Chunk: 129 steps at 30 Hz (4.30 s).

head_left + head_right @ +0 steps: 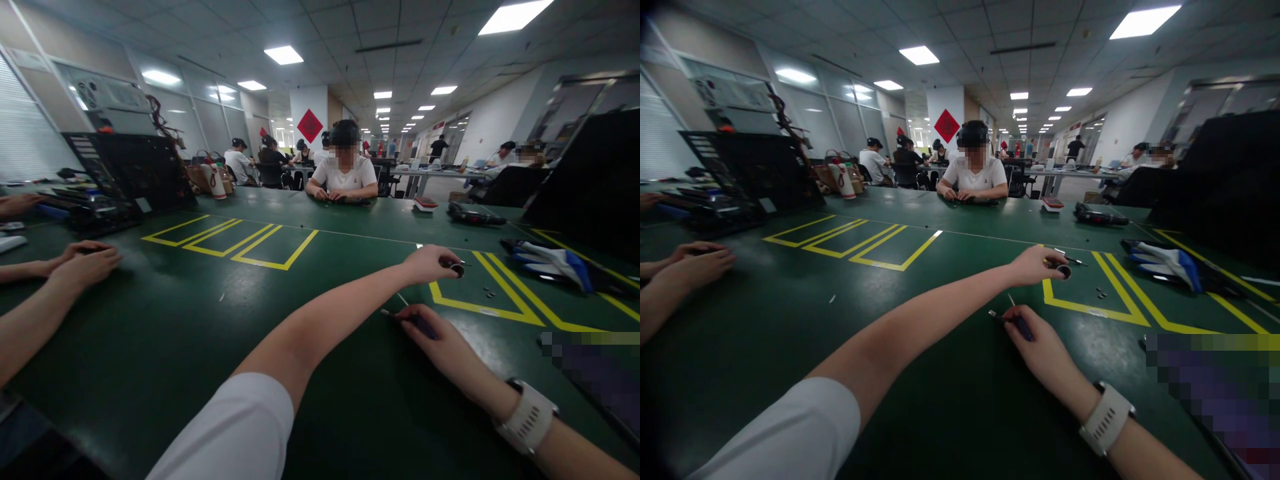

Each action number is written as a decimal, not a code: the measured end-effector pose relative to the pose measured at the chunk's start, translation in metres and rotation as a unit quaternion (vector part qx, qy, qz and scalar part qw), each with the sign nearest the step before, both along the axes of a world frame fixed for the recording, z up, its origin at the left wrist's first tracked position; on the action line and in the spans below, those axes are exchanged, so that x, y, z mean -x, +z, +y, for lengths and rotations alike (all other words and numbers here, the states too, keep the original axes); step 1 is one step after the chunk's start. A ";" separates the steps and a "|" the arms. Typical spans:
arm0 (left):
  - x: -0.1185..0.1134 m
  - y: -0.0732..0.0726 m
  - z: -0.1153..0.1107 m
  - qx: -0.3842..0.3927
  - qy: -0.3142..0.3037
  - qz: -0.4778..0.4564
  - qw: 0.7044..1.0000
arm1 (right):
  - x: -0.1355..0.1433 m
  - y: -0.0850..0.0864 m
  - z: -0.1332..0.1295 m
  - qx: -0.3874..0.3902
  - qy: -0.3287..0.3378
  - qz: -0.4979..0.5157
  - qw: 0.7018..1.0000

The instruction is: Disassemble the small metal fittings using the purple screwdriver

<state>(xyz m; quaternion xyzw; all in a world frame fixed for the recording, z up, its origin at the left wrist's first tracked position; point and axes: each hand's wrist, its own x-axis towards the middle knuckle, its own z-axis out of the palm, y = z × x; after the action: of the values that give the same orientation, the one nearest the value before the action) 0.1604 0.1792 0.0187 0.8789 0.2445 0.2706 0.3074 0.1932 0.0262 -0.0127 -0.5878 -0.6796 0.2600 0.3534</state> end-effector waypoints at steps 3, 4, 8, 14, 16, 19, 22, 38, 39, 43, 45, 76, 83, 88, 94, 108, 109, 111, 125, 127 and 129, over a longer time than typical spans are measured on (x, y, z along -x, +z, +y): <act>-0.007 -0.002 -0.006 -0.015 -0.056 0.078 0.995 | 0.022 -0.005 -0.016 -0.009 0.036 0.007 0.999; -0.008 -0.004 -0.008 -0.020 -0.067 0.099 0.993 | 0.029 -0.007 -0.021 -0.012 0.044 0.009 0.999; -0.013 -0.011 -0.013 -0.038 -0.095 0.155 0.983 | 0.050 -0.011 -0.039 -0.026 0.069 0.026 0.997; -0.006 -0.010 -0.019 -0.077 -0.103 0.168 0.977 | 0.060 -0.013 -0.049 -0.027 0.077 0.044 0.996; 0.006 -0.005 -0.026 -0.095 -0.087 0.145 0.981 | 0.060 -0.013 -0.049 -0.019 0.076 0.049 0.996; 0.039 0.005 -0.046 -0.114 -0.020 0.065 0.991 | 0.060 -0.013 -0.050 -0.001 0.070 0.065 0.995; 0.088 0.011 -0.070 -0.083 0.041 -0.029 0.995 | 0.059 -0.011 -0.051 0.021 0.059 0.097 0.993; 0.167 0.007 -0.172 -0.012 0.098 0.184 0.978 | 0.040 0.004 -0.055 0.169 -0.036 0.330 0.928; 0.165 0.007 -0.173 -0.010 0.098 0.191 0.977 | 0.039 0.004 -0.057 0.173 -0.039 0.336 0.925; 0.156 0.001 -0.177 -0.004 0.102 0.223 0.969 | 0.035 0.006 -0.064 0.182 -0.051 0.353 0.916; 0.152 0.000 -0.177 -0.009 0.105 0.226 0.968 | 0.033 0.005 -0.067 0.183 -0.053 0.361 0.913; 0.183 -0.003 -0.164 0.482 0.168 -0.250 0.823 | -0.001 0.027 -0.068 0.016 -0.043 -0.022 0.999; 0.183 -0.005 -0.166 0.481 0.163 -0.251 0.824 | 0.006 0.021 -0.073 -0.067 0.013 -0.048 0.996; 0.185 -0.007 -0.167 0.477 0.170 -0.248 0.826 | 0.006 0.015 -0.082 -0.168 0.048 -0.010 0.985; 0.181 -0.009 -0.170 0.464 0.182 -0.237 0.834 | 0.007 0.018 -0.095 -0.283 0.126 -0.054 0.949; 0.172 -0.002 -0.182 0.449 0.201 -0.255 0.832 | 0.020 0.023 -0.093 -0.307 0.178 -0.116 0.928; 0.171 -0.002 -0.182 0.446 0.204 -0.252 0.834 | 0.021 0.023 -0.094 -0.310 0.178 -0.118 0.927; 0.170 -0.002 -0.182 0.437 0.213 -0.246 0.839 | 0.023 0.024 -0.093 -0.321 0.178 -0.119 0.923; 0.168 -0.009 -0.182 0.412 0.232 -0.250 0.845 | 0.031 0.030 -0.094 -0.346 0.174 -0.110 0.915; 0.168 -0.010 -0.182 0.413 0.231 -0.254 0.844 | 0.032 0.030 -0.094 -0.344 0.176 -0.113 0.916; 0.167 -0.010 -0.183 0.414 0.228 -0.256 0.843 | 0.034 0.030 -0.094 -0.338 0.174 -0.119 0.917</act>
<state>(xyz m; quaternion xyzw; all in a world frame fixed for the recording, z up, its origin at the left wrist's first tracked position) -0.0071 -0.0036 0.0086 0.4890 0.4399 0.4224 0.6236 0.1592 -0.0675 0.0171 -0.3324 -0.8553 0.0002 0.3974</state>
